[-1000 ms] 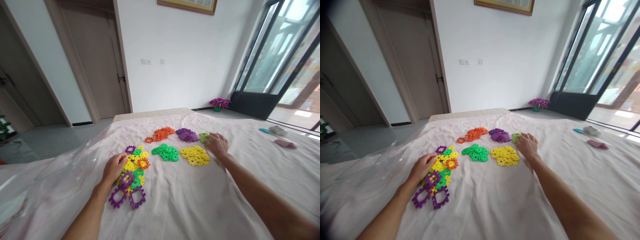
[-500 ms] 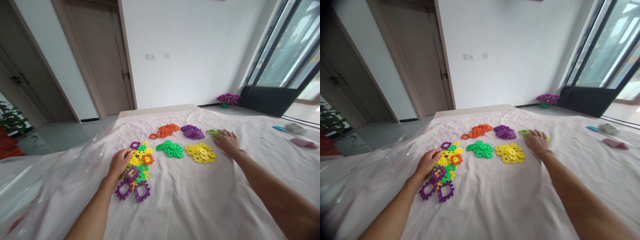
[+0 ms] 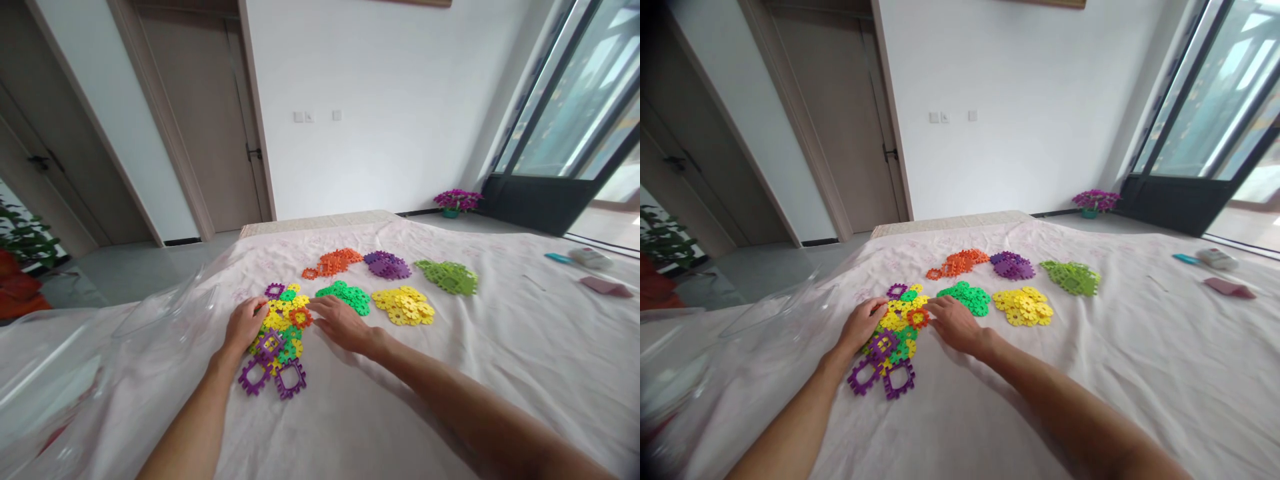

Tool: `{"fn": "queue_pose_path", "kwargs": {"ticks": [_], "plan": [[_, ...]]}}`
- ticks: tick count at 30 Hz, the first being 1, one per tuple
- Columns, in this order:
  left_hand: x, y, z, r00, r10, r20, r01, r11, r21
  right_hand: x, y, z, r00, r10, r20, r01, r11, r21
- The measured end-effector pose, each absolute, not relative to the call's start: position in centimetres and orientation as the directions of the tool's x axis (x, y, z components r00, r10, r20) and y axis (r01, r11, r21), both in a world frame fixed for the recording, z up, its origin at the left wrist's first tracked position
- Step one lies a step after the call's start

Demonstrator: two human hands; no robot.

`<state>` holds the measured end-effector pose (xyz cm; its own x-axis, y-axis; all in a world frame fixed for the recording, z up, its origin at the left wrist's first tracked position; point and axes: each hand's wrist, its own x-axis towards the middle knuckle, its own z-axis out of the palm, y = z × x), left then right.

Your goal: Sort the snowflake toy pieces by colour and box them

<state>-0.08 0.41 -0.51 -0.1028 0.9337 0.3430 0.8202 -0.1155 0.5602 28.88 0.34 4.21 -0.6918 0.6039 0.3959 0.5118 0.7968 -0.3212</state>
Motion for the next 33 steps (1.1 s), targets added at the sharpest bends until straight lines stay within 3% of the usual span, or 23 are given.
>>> {"fn": "queue_pose_path", "kwargs": {"ticks": [5, 12, 17, 21, 24, 29, 33], "plan": [[-0.1, 0.5, -0.6, -0.105, 0.929, 0.354, 0.811, -0.126, 0.572, 26.5, 0.5, 3.1, -0.680, 0.652, 0.336, 0.593, 0.758, -0.273], [-0.1, 0.6, -0.7, -0.103, 0.930, 0.353, 0.810, -0.127, 0.572, 27.2, 0.2, 2.6, -0.643, 0.657, 0.394, 0.560, 0.754, -0.343], [-0.1, 0.5, -0.6, -0.110, 0.932, 0.345, 0.805, -0.120, 0.580, 28.4, 2.6, 2.6, -0.476, 0.737, 0.480, 0.619, 0.668, -0.412], [0.0, 0.4, -0.4, -0.105, 0.937, 0.333, 0.804, -0.117, 0.583, 29.0, 7.1, 4.3, -0.236, 0.819, 0.523, 0.710, 0.512, -0.483], [0.0, 0.3, -0.3, -0.104, 0.936, 0.335, 0.805, -0.119, 0.581, 29.3, 9.4, 5.5, -0.175, 0.807, 0.564, 0.743, 0.484, -0.462], [0.0, 0.4, -0.3, -0.108, 0.930, 0.352, 0.810, -0.123, 0.574, 28.4, 7.0, 4.7, -0.377, 0.800, 0.467, 0.674, 0.583, -0.454], [0.0, 0.4, -0.4, -0.103, 0.928, 0.358, 0.810, -0.131, 0.572, 26.8, 2.5, 3.1, -0.600, 0.692, 0.402, 0.505, 0.717, -0.481]]}}
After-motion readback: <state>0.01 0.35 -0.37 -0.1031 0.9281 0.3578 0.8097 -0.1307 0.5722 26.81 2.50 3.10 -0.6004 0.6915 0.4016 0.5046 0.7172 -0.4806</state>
